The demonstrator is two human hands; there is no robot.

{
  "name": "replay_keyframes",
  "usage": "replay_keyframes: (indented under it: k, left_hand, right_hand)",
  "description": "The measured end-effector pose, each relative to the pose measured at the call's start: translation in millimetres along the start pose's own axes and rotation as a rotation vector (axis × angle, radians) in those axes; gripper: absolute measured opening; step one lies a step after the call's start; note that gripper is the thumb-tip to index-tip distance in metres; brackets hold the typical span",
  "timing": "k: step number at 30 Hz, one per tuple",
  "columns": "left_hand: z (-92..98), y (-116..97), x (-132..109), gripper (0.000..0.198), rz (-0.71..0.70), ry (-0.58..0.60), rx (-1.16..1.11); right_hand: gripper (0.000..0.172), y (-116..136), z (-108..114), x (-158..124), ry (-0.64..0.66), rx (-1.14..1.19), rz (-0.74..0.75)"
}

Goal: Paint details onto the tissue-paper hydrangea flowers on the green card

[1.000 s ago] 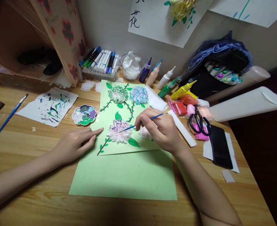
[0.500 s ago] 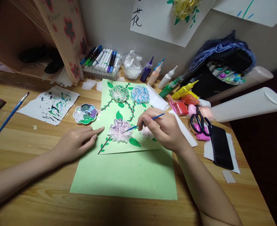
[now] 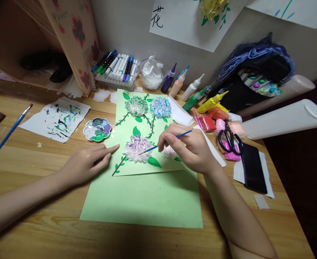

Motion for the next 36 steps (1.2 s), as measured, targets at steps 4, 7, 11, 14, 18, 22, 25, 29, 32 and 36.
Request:
replay_keyframes:
  k: [4,7,11,14,18,22,25,29,32,36]
  left_hand:
    - [-0.7,0.9,-0.1,0.040,0.001,-0.001,-0.002]
    - [-1.5,1.0,-0.3,0.040,-0.004,0.000,-0.007]
    - [-1.5,1.0,-0.3,0.040,-0.007,-0.003,-0.008]
    - [-1.0,1.2,-0.6,0.040,-0.004,-0.006,-0.003]
    - [-1.4,1.3,-0.6,0.040,0.001,0.000,-0.004]
    - [-1.4,1.2,-0.7,0.040,0.000,0.001,-0.006]
    - [-1.3,1.7,-1.3,0.040,0.003,0.001,-0.002]
    - [-2.1,2.4,-1.9,0.040,0.003,0.006,-0.008]
    - [-2.5,2.3,-1.2,0.040,0.004,0.007,-0.014]
    - [-1.4,1.6,-0.4,0.040,0.009,-0.001,-0.010]
  right_hand:
    - [0.031,-0.7,-2.5,-0.2,0.046,-0.036,-0.008]
    - [0.032,-0.1,6.3,0.1,-0.054,-0.021,-0.001]
    - [0.030,-2.1,-1.2,0.5,0.028,-0.010,-0.021]
    - [0.030,-3.4,-1.4,0.2,0.057,-0.047,-0.027]
    - [0.031,-2.4,11.7,-0.7,-0.088,0.007,-0.011]
    - [0.031,-2.8,-1.9,0.1,0.033,0.057,-0.012]
    - [0.032,-4.8,-7.9,0.4,0.101,0.026,-0.018]
    - [0.031,-5.6,7.9,0.2,-0.058,0.031,-0.008]
    - [0.029,-4.0,12.1,-1.0,-0.118,0.058,0.005]
    - [0.027,-2.1,2.0,1.7,-0.107,0.030,-0.010]
Point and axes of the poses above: each hand's wrist, its own x-axis towards the middle knuckle, its own z-axis out of the back of the hand, y = z × x, the point moved 9 cm from there along x, towards the middle knuckle, and after that the axes turned 15 degrees about z, right-handed, at the moved point
